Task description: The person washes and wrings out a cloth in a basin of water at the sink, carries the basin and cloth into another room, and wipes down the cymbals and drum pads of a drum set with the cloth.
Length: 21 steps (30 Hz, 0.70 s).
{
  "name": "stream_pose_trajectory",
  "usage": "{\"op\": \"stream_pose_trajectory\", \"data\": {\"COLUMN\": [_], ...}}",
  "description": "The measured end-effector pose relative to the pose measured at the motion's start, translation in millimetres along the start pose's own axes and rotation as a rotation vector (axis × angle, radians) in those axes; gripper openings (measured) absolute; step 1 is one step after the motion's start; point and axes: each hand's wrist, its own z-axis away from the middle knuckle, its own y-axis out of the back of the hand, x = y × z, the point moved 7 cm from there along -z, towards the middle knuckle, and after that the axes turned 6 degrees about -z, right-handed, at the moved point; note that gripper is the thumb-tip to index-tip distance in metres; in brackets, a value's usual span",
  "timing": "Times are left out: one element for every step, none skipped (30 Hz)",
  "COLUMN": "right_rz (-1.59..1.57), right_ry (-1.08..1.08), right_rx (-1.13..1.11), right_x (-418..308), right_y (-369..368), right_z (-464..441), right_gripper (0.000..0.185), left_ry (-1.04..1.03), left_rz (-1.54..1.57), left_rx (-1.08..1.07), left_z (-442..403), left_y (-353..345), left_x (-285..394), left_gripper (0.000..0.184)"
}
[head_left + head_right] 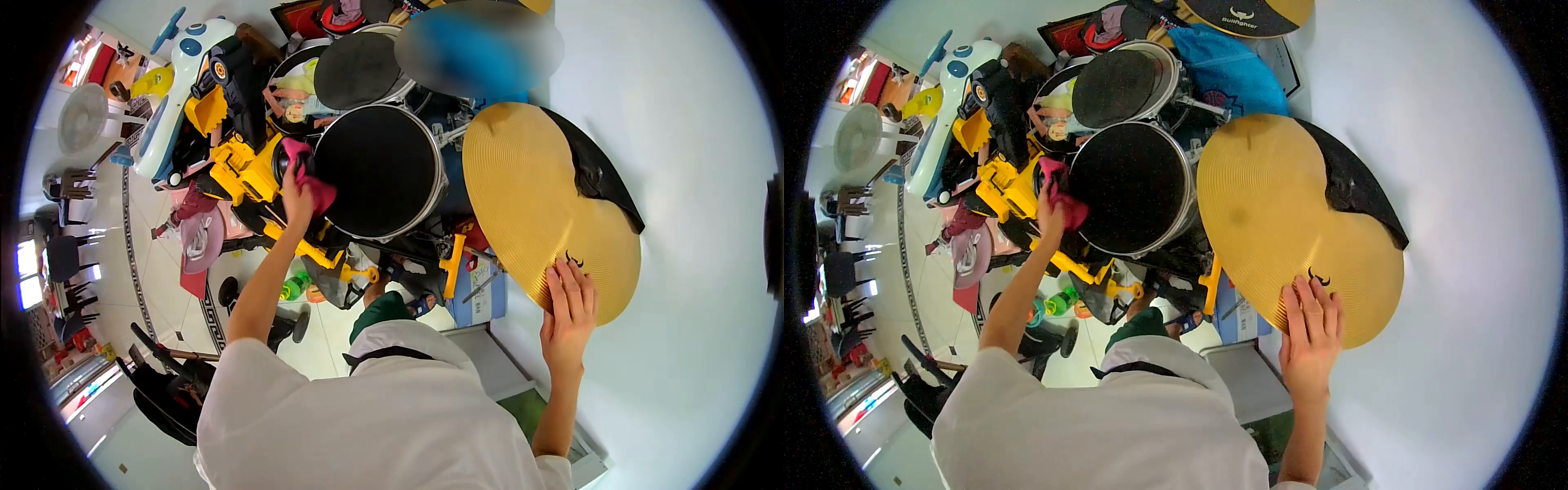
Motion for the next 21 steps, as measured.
{"op": "stream_pose_trajectory", "data": {"right_rz": [-0.003,0.004,0.014,0.026,0.027,0.026,0.021,0.015,0.011,0.010,0.007,0.006,0.010,0.014,0.020,0.014,0.014,0.012,0.009,0.021,0.018], "right_ry": [-0.003,-0.008,-0.012,-0.015,-0.016,-0.014,-0.018,-0.026,-0.030,-0.036,-0.045,-0.045,-0.054,-0.061,-0.067,-0.079,-0.073,-0.067,-0.059,-0.050,-0.052], "right_rx": [-0.001,-0.018,-0.034,-0.052,-0.059,-0.061,-0.061,-0.074,-0.085,-0.094,-0.105,-0.095,-0.094,-0.091,-0.087,-0.097,-0.087,-0.079,-0.074,-0.071,-0.073], "right_x": [-1,-1,0,2,3,3,4,7,8,7,7,6,4,2,3,7,8,8,9,11,10], "right_y": [1,0,-1,-1,0,0,-1,-3,-3,-3,-4,-3,-3,-3,-3,-6,-6,-6,-6,-8,-8], "right_z": [-1,-1,-1,0,1,0,0,1,0,-1,-2,-3,-5,-6,-7,-4,-4,-5,-3,-1,-2], "right_gripper": [0.050,0.048,0.046,0.044,0.044,0.044,0.043,0.044,0.044,0.045,0.045,0.044,0.043,0.042,0.041,0.037,0.035,0.033,0.031,0.027,0.029], "left_ry": [0.109,0.101,0.092,0.032,-0.024,-0.064,-0.091,-0.115,-0.140,-0.195,-0.216,-0.218,-0.220,-0.181,-0.143,-0.105,-0.084,-0.062,-0.036,-0.065,-0.129], "left_rz": [-0.038,-0.200,-0.357,-0.321,-0.286,-0.225,-0.149,-0.074,0.005,0.076,0.058,0.004,-0.051,-0.125,-0.197,-0.270,-0.381,-0.495,-0.609,-0.552,-0.508], "left_rx": [-0.005,0.041,0.089,0.095,0.102,0.073,0.078,0.078,0.082,0.153,0.196,0.199,0.203,0.190,0.177,0.163,0.103,0.042,-0.021,0.086,0.065], "left_z": [-16,-30,-41,-50,-55,-60,-71,-81,-93,-114,-133,-155,-179,-203,-224,-237,-245,-248,-246,-237,-233], "left_y": [-28,-55,-78,-92,-101,-107,-103,-99,-102,-99,-100,-105,-113,-131,-154,-169,-190,-209,-223,-225,-233], "left_x": [-14,-22,-23,-5,12,30,45,58,66,74,81,85,85,78,67,62,58,60,68,82,86], "left_gripper": [0.053,0.052,0.050,0.049,0.048,0.046,0.046,0.045,0.045,0.045,0.045,0.044,0.044,0.044,0.045,0.045,0.045,0.045,0.045,0.043,0.043]}}
